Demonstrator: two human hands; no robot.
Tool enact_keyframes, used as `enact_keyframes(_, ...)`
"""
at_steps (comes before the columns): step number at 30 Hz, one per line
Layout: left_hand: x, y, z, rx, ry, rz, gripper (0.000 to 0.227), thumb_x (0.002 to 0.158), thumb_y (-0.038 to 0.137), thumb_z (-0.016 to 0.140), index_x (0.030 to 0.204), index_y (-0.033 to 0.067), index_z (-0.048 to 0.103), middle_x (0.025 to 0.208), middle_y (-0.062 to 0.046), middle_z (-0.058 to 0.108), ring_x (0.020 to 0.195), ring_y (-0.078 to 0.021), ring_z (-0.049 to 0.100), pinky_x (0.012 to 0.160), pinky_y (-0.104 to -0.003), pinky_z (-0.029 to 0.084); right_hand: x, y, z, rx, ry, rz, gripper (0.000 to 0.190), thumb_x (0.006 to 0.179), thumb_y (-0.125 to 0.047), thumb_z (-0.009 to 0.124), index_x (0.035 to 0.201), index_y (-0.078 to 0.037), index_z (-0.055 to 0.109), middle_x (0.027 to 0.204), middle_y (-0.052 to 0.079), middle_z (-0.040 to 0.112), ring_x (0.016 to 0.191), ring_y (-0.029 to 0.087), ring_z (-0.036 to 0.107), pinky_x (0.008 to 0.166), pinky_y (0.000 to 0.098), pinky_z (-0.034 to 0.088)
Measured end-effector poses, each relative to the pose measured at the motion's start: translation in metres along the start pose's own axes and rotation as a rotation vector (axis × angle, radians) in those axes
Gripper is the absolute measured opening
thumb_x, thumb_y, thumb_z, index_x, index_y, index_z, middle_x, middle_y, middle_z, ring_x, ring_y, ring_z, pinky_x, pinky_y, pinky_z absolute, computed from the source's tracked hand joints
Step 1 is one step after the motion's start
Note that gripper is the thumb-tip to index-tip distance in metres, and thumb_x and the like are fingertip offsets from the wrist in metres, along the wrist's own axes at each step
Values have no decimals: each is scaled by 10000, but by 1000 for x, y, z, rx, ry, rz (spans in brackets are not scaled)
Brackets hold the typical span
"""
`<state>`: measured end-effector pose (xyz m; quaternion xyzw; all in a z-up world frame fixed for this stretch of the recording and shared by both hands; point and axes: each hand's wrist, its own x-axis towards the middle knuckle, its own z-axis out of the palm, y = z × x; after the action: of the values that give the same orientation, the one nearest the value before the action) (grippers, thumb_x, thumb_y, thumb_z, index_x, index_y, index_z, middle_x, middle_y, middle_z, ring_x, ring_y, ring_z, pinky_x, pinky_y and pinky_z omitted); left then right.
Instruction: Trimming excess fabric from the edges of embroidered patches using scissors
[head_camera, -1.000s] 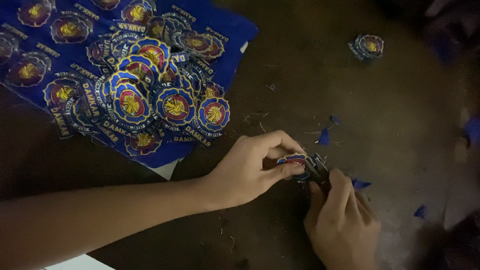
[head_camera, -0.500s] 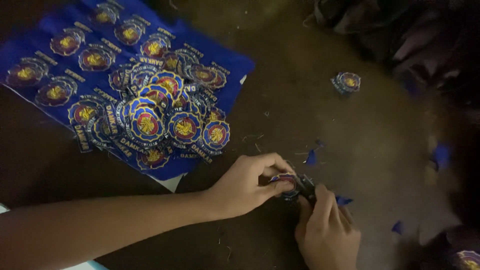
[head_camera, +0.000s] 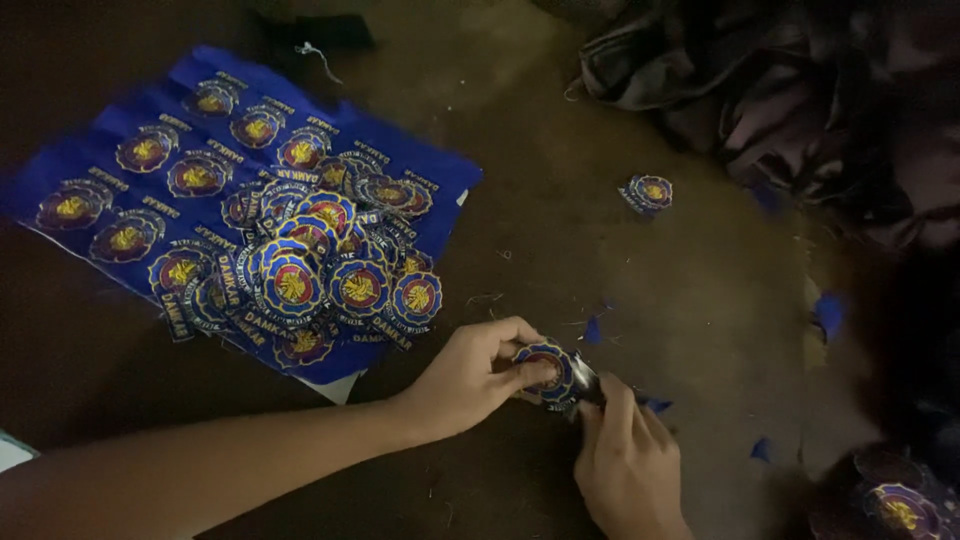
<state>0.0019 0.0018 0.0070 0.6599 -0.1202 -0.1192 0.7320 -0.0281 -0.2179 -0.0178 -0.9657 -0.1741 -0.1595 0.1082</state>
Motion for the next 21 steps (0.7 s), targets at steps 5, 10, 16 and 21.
enact_keyframes(5,1,5,-1,121,11,-13,277,902,204,720,1069,-15,689,856,-129,789,658,-124,722,576,-202,591,6,-8,-8,-72,-58,34,213,924,-180,644,1088,-53,593,748,94,742,444,221,677,406,341,516)
enact_keyframes(10,2,3,0,-22,-49,-67,270,903,144,722,1076,-61,696,884,-150,775,705,-147,722,676,-242,665,5,-3,-3,-30,-55,16,200,924,-192,652,1052,-49,592,739,81,728,443,219,651,412,353,498)
enact_keyframes(16,2,-1,-2,-71,-65,-76,280,895,163,728,1056,-65,703,862,-151,776,702,-147,728,660,-241,665,7,-2,-4,-67,-30,-92,62,978,-147,581,989,-86,585,622,22,683,354,133,531,356,290,418)
enact_keyframes(21,4,2,-2,34,-39,-25,259,892,135,726,1096,-21,694,933,-162,782,757,-163,743,675,-218,625,4,8,4,184,-113,185,126,1016,-157,530,1098,-62,522,557,50,654,330,167,567,327,338,451)
